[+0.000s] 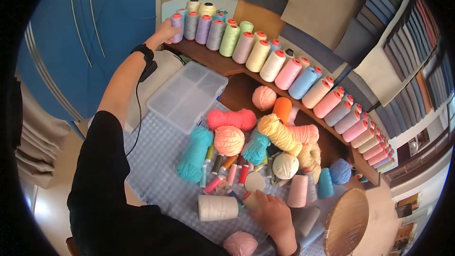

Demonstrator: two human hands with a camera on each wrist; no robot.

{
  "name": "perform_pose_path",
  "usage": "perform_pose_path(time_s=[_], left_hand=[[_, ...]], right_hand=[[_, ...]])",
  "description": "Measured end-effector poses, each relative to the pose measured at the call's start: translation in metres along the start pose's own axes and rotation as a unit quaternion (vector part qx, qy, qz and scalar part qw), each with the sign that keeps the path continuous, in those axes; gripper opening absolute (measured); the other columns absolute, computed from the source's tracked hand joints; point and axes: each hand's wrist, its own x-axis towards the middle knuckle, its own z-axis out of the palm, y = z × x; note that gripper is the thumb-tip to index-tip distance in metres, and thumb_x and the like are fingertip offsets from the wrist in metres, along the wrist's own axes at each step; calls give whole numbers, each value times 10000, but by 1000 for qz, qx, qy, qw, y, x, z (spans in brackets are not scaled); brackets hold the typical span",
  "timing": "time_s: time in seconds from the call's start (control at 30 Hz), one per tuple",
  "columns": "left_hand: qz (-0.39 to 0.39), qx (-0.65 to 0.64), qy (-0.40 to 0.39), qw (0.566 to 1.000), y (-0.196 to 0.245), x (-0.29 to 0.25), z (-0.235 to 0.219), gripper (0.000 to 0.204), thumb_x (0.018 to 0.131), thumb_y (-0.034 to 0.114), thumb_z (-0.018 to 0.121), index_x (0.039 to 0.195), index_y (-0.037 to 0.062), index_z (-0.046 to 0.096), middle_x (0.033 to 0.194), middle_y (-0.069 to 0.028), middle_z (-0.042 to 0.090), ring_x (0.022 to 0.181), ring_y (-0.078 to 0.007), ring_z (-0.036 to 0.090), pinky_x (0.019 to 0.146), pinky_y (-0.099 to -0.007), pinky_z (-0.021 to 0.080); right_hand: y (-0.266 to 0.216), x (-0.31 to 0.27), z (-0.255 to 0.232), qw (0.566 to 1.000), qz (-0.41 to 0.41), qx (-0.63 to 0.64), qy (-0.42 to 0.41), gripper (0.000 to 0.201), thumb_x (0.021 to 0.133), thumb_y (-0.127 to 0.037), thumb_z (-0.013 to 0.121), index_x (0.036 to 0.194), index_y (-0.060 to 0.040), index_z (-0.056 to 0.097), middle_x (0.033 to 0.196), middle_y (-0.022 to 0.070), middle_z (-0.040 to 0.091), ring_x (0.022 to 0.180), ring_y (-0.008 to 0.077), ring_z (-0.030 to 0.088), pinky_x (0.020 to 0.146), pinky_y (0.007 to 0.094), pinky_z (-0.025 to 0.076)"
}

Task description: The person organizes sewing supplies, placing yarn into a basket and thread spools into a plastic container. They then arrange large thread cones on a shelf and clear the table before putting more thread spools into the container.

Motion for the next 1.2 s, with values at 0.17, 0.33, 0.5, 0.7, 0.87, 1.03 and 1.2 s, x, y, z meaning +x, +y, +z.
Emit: perform_pose_path(time_s=[0.17,0.33,0.5,0.7,0.87,1.03,1.2], left_hand=[[-52,14,45,998,-7,18,14,581,696,274,720,1115,-32,461,973,-208,621,754,-270,666,503,-351,564],[-42,53,85,994,-13,17,15,575,685,258,708,1123,-28,470,1013,-208,622,810,-304,663,572,-358,572],[4,164,144,976,-35,34,18,587,696,251,690,1156,-31,457,1028,-216,618,827,-335,655,603,-362,568],[-92,82,49,991,-18,14,6,485,736,228,656,1110,-41,507,982,-203,624,797,-297,666,519,-346,563],[148,53,-299,941,92,-124,-11,469,795,351,636,1035,-48,577,883,-102,658,646,-172,646,516,-293,552],[389,-47,-545,741,162,-286,9,827,712,312,745,1348,-10,329,1074,-177,617,854,-220,633,744,-313,502],[352,-17,-541,764,167,-307,21,674,684,319,758,1176,-27,453,992,-187,622,801,-232,645,728,-320,509]], right_hand=[[7,-3,-5,999,-37,23,13,581,661,-232,737,1163,-40,514,953,144,625,871,311,604,730,393,489],[-1,-8,-27,994,-7,92,54,623,667,-200,746,1202,-13,488,1009,166,618,910,321,611,735,390,493],[-9,-7,-35,983,-36,117,136,676,647,-200,768,1236,-44,473,942,135,617,822,298,586,689,380,489],[-18,-17,-43,962,21,224,154,678,645,-101,773,1241,-19,460,996,112,608,770,188,605,609,297,497],[-19,-4,-45,872,40,414,260,681,681,-7,736,1268,1,391,1098,132,548,905,191,613,664,268,533],[-25,41,-48,842,31,488,227,641,719,-47,731,1247,-19,367,1112,126,529,973,190,581,749,291,534],[-39,55,-47,856,-12,452,251,644,751,-91,723,1277,-33,356,1137,130,530,915,185,599,742,296,532]])
